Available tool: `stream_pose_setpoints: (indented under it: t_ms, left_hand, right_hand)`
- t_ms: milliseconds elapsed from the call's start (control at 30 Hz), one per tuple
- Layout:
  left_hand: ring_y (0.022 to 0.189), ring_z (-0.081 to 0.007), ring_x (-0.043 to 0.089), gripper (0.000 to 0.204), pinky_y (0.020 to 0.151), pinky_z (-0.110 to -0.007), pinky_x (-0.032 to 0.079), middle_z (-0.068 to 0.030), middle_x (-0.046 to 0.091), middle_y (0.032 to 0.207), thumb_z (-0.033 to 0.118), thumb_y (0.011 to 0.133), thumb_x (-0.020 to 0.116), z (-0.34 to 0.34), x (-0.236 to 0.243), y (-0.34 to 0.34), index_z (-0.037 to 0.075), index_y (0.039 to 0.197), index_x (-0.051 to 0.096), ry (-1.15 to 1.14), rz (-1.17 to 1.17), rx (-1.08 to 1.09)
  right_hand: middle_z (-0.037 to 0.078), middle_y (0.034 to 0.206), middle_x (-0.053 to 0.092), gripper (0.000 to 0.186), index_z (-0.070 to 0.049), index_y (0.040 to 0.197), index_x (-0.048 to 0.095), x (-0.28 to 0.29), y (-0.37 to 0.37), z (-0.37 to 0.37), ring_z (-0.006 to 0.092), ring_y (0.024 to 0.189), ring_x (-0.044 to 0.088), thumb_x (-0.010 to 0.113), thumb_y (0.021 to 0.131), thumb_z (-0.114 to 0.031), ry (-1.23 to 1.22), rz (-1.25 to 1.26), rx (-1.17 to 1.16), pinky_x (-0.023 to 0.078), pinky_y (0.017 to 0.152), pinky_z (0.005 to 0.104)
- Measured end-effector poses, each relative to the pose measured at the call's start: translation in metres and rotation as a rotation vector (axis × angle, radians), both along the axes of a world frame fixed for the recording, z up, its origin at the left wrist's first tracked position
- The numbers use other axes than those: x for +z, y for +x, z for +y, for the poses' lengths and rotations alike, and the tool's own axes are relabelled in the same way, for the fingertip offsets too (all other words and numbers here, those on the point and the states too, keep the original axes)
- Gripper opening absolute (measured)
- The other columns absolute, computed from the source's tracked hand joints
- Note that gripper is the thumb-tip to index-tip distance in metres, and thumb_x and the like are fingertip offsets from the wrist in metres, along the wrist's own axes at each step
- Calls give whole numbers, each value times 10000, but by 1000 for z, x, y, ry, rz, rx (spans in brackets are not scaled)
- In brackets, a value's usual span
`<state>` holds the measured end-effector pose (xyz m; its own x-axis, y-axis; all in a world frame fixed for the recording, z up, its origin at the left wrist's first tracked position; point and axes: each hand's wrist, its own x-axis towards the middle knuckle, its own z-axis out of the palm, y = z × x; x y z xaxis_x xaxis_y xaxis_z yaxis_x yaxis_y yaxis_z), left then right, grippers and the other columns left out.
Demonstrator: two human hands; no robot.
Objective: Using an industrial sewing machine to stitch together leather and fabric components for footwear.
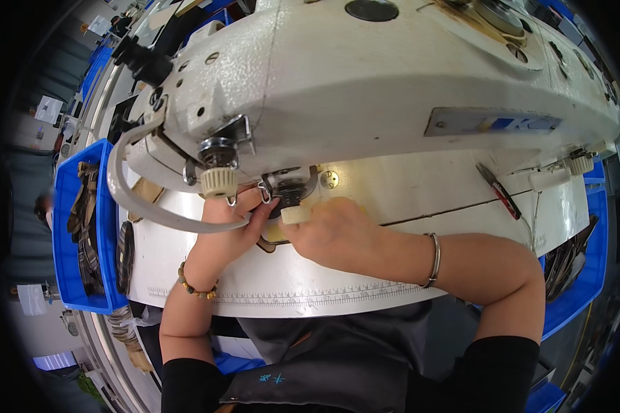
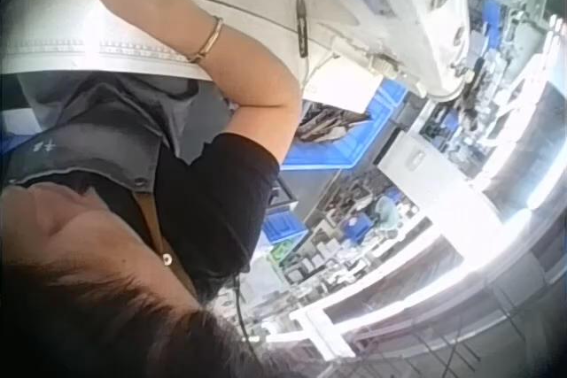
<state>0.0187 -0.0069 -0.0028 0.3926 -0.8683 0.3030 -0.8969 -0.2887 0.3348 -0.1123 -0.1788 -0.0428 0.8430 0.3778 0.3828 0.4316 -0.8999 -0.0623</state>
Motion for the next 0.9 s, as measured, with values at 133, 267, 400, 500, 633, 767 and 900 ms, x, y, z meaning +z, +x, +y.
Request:
stream_pose_setpoints:
  t_ms: [133,267,400,500,633,767,900]
  left_hand:
    - [666,-340,598,73,600,-417,455,-114,610,719,28,773,727,-6,4,-1,28,811,665,-26,36,-13]
    - [684,-347,608,60,620,-424,462,-118,621,723,22,781,713,-7,3,-3,34,826,676,-20,1,-25]
    - [651,-327,624,50,563,-406,474,-109,644,745,23,794,701,-4,-6,-3,51,833,688,35,10,-4]
    - [615,-309,627,35,517,-391,474,-98,653,748,39,804,699,-5,-5,-5,61,831,692,48,-43,7]
    - [600,-294,629,23,480,-381,466,-84,657,738,75,806,708,-12,1,-10,70,823,693,-41,-71,11]
    - [702,-259,646,83,581,-371,490,-67,673,841,74,780,719,-8,7,-15,82,862,709,164,-51,77]
    - [875,-220,627,256,781,-360,465,-32,657,1026,80,727,747,7,20,-17,110,981,719,34,-347,-15]
  right_hand:
    - [120,810,604,170,-20,873,628,1,5,5,205,579,625,632,724,-101,84,-90,-10,481,451,333]
    - [47,533,512,138,-46,754,564,-5,7,6,210,465,585,653,671,-109,172,-160,-6,449,415,366]
    - [50,527,513,142,-44,752,561,-5,6,5,215,466,586,655,669,-110,161,-153,-6,442,413,368]
    - [162,1053,709,268,-25,1035,635,-2,4,2,216,723,682,605,780,-101,-21,51,-23,526,541,314]
    - [56,557,538,129,-46,784,606,-5,9,2,228,486,597,658,688,-115,143,-164,-5,452,437,367]
    - [89,640,577,87,-45,748,641,-3,12,-2,234,494,602,655,711,-123,396,-122,-18,455,438,363]
    - [113,663,580,94,-43,675,626,1,11,-10,242,493,601,666,705,-123,275,-120,-127,455,433,365]
